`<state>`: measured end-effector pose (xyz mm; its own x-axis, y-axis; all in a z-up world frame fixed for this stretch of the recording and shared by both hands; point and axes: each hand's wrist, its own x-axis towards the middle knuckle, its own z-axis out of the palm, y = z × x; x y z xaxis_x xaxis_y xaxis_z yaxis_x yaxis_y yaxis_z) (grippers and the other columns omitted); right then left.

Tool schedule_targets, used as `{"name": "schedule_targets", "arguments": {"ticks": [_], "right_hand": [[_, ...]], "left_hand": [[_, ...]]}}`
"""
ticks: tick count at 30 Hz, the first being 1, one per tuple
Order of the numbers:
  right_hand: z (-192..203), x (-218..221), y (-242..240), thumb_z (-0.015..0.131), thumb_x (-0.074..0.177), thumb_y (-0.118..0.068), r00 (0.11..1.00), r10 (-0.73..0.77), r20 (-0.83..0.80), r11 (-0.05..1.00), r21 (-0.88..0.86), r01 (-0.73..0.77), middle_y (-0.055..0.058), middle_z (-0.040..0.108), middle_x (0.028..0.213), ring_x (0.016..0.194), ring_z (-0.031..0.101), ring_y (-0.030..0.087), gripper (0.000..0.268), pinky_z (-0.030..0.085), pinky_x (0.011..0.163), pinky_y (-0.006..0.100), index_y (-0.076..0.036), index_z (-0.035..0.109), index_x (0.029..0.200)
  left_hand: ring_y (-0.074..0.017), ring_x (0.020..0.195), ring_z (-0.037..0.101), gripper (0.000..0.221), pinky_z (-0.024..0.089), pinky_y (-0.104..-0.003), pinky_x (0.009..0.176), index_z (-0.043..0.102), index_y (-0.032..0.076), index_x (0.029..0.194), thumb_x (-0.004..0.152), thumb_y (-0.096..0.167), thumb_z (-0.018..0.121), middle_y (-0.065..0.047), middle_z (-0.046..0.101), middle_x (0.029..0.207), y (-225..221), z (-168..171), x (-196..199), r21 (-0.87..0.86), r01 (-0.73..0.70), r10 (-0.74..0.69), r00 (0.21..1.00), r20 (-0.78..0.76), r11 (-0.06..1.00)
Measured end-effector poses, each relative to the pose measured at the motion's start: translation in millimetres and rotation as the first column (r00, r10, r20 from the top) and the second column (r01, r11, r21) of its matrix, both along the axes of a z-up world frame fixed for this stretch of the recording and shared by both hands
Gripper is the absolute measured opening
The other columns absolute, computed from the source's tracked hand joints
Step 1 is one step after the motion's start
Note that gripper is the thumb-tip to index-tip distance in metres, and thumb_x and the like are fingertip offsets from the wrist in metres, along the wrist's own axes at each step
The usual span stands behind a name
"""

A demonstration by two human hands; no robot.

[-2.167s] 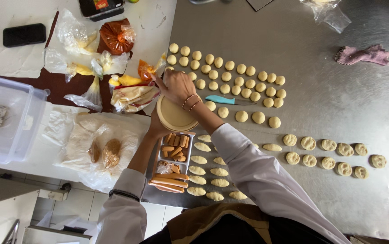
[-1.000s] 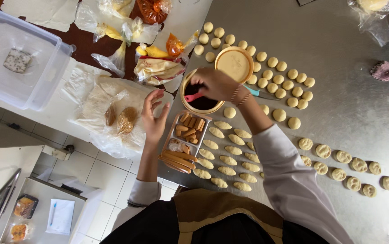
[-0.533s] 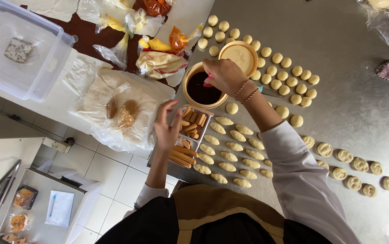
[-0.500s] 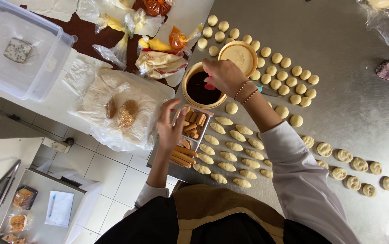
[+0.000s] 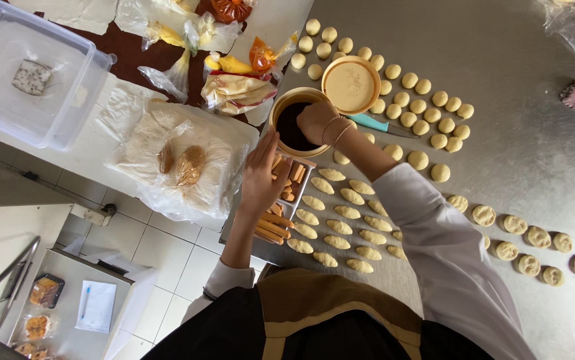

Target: The person uses a spoon to scoop a dark filling from a container onto small rounds of dough on a metal table, then folds and rolls several dough pieces into elongated shapes by hand.

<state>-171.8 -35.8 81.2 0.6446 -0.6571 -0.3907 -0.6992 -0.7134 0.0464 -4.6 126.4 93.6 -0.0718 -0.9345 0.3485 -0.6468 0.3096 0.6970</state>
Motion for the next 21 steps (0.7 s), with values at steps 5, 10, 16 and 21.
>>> {"name": "schedule_targets", "arguments": {"ticks": [5,10,16,21], "right_hand": [[23.1,-6.4,-10.6,0.062,0.085,-0.014,0.975,-0.065,0.213,0.942,0.335,-0.010,0.010,0.075,0.091,0.092,0.070,0.031,0.020,0.054,0.082,0.044,-0.014,0.080,0.093],[53.3,-22.2,-5.4,0.058,0.101,-0.027,0.930,-0.210,0.303,0.948,0.296,0.118,0.012,0.074,0.089,0.088,0.070,0.031,0.024,0.053,0.082,0.045,-0.013,0.078,0.098],[68.0,-56.7,6.1,0.054,0.100,-0.020,0.811,-0.286,0.510,0.929,0.356,0.104,0.004,0.073,0.073,0.074,0.071,0.020,0.023,0.054,0.074,0.038,-0.010,0.075,0.100],[74.3,-98.4,36.5,0.054,0.104,-0.019,0.623,-0.466,0.628,0.846,0.521,0.108,0.000,0.066,0.068,0.063,0.062,0.009,0.024,0.051,0.063,0.029,-0.005,0.072,0.097]], "left_hand": [[-0.0405,0.144,0.049,0.054,0.038,-0.051,0.120,0.047,-0.005,0.149,0.103,0.020,0.060,-0.026,0.052,0.152,3.7,7.2,1.6,-0.030,0.006,-0.007,1.000,-0.018,1.000],[-0.0416,0.144,0.050,0.048,0.040,-0.052,0.120,0.048,-0.004,0.148,0.106,0.017,0.059,-0.024,0.052,0.153,16.7,12.4,0.1,-0.063,-0.046,0.040,0.995,-0.097,0.997],[-0.0363,0.136,0.058,0.039,0.054,-0.042,0.110,0.054,0.001,0.143,0.106,0.012,0.059,-0.019,0.058,0.147,34.4,27.5,-10.4,-0.155,-0.117,0.083,0.974,-0.212,0.981],[-0.0319,0.132,0.061,0.034,0.052,-0.043,0.112,0.058,0.003,0.139,0.106,0.010,0.060,-0.014,0.064,0.141,58.1,39.4,-44.5,-0.213,-0.081,0.041,0.982,-0.184,0.974]]}}
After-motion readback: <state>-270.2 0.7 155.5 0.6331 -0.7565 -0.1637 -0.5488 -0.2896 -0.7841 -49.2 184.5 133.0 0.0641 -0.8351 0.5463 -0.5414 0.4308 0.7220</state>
